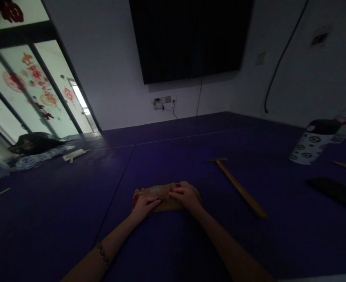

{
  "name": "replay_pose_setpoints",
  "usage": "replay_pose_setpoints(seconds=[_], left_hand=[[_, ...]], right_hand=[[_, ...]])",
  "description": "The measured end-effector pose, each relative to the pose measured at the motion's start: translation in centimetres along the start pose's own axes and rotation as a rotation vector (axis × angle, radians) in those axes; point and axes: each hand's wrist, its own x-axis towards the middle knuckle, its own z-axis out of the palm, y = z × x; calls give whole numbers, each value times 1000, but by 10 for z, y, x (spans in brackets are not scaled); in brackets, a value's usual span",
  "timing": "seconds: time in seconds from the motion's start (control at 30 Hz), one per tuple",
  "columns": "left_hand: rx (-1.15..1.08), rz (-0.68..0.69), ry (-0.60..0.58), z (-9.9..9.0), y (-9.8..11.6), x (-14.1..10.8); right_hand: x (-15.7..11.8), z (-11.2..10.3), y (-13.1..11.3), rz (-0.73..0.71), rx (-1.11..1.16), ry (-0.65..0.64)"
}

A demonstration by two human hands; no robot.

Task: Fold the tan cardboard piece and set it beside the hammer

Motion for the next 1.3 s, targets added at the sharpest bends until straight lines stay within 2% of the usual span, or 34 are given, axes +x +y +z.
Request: replay_pose_setpoints(seconds=[0.2, 0.27, 0.43, 0.57, 0.73, 0.9, 1.1, 1.3], left_hand=[[68, 30, 3, 4, -4, 2], [-8, -20, 12, 3, -4, 3], [-245, -165, 142, -1, -5, 4], [-220, -173, 102, 3, -5, 3], [-182, -214, 110, 3, -2, 3], [-165, -191, 84, 0, 4, 2], [-212, -230, 95, 0, 4, 3], [-154, -256, 104, 0, 4, 3]], right_hand=[[-6, 4, -11, -42, -66, -40], [-8, 3, -15, -76, -80, -65], [-9, 2, -19, -132, -124, -81], [-9, 6, -16, -164, -151, -61], [-10, 12, -12, -189, -174, -27], [-12, 17, -14, -205, -187, 29], [-13, 19, -22, -170, -139, 109], [-12, 13, -28, -42, -44, 190]])
